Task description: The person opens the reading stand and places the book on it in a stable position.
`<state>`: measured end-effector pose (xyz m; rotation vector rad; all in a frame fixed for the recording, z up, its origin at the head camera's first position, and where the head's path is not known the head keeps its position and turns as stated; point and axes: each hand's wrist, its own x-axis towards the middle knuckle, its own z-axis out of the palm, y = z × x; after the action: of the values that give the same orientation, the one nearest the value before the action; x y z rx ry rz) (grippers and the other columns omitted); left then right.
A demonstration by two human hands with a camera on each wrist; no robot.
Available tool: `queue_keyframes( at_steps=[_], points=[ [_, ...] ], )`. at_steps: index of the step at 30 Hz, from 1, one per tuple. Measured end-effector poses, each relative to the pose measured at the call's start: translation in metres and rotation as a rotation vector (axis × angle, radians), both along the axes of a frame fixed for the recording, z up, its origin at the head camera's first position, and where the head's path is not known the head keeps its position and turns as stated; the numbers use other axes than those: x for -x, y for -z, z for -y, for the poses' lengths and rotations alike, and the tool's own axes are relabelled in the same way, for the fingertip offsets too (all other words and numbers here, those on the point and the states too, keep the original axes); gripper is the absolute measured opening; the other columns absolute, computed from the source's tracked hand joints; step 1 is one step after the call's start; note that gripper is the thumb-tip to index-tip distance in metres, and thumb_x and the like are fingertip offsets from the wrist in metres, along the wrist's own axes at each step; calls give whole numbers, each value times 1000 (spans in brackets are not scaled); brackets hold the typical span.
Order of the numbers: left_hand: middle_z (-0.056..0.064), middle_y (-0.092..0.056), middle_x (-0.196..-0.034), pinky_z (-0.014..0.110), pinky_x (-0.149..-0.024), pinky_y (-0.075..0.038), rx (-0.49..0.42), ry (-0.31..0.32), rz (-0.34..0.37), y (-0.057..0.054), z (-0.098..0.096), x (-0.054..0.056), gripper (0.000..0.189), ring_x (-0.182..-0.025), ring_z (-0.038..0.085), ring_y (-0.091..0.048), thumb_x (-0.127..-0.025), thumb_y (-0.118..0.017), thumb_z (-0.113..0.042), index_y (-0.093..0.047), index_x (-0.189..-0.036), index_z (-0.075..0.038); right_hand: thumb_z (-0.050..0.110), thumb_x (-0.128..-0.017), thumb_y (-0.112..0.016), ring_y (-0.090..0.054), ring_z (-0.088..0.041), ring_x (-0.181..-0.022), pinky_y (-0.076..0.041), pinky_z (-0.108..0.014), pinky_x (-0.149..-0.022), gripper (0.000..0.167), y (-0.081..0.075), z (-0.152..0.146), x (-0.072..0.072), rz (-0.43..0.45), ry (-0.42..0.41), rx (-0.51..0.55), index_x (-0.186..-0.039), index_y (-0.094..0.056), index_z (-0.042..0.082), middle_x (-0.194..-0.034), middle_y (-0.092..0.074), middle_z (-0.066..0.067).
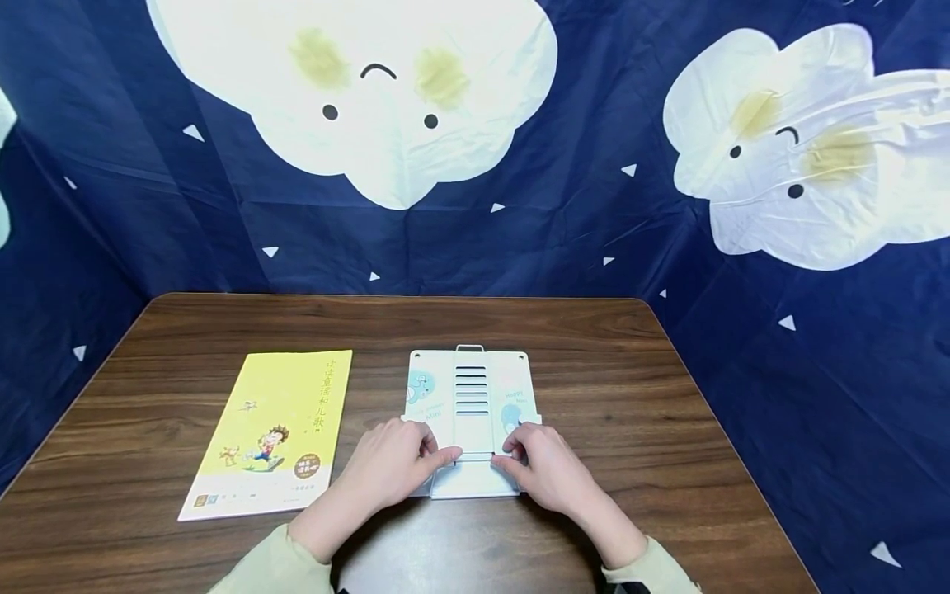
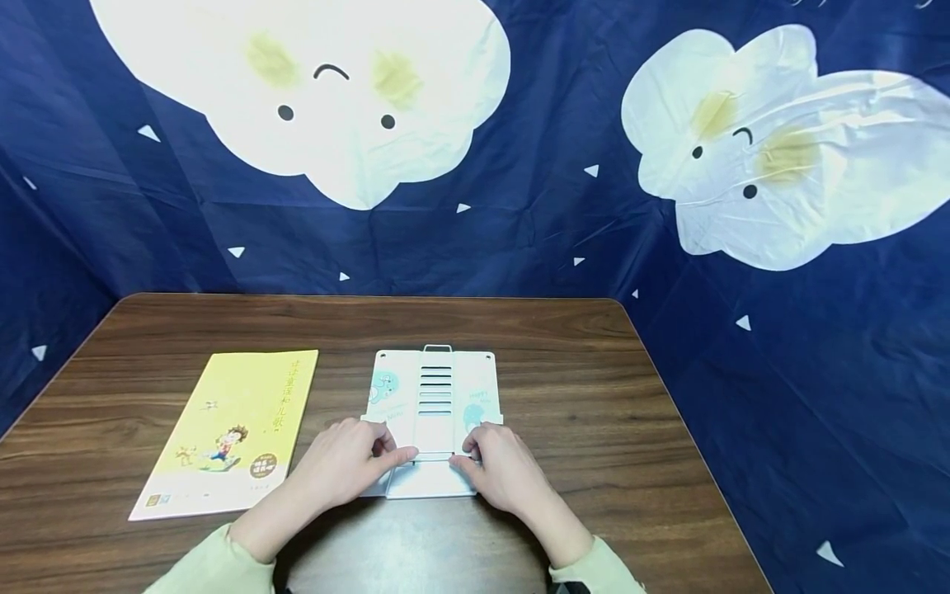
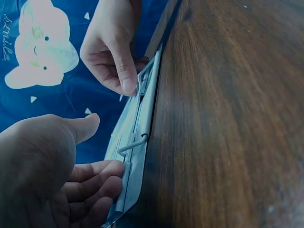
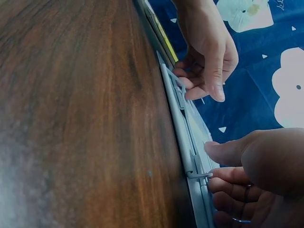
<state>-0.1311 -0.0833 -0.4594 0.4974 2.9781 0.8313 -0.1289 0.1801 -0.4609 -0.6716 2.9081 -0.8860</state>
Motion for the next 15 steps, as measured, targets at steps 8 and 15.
queue_keyframes(
  at_steps=[8, 15],
  points=[
    [-15, -53, -59, 32, -55, -41, -47, -2, 57, 1, -1, 1, 42, -54, 8, -48, -95, -73, -60, -71, -70, -26, 15, -96, -80, -52, -1, -63, -48, -24, -57, 12, 1, -1, 2, 31, -31, 34, -86, -73, 14, -72, -56, 12],
    [-14, -52, -55, 31, -51, -35, -76, 0, 85, -1, 0, 1, 40, -51, 8, -44, -96, -76, -52, -70, -66, -27, 10, -96, -80, -53, -3, -65, -49, -25, -62, 10, -2, 0, 2, 73, -16, 38, -88, -74, 12, -72, -58, 12]
  ],
)
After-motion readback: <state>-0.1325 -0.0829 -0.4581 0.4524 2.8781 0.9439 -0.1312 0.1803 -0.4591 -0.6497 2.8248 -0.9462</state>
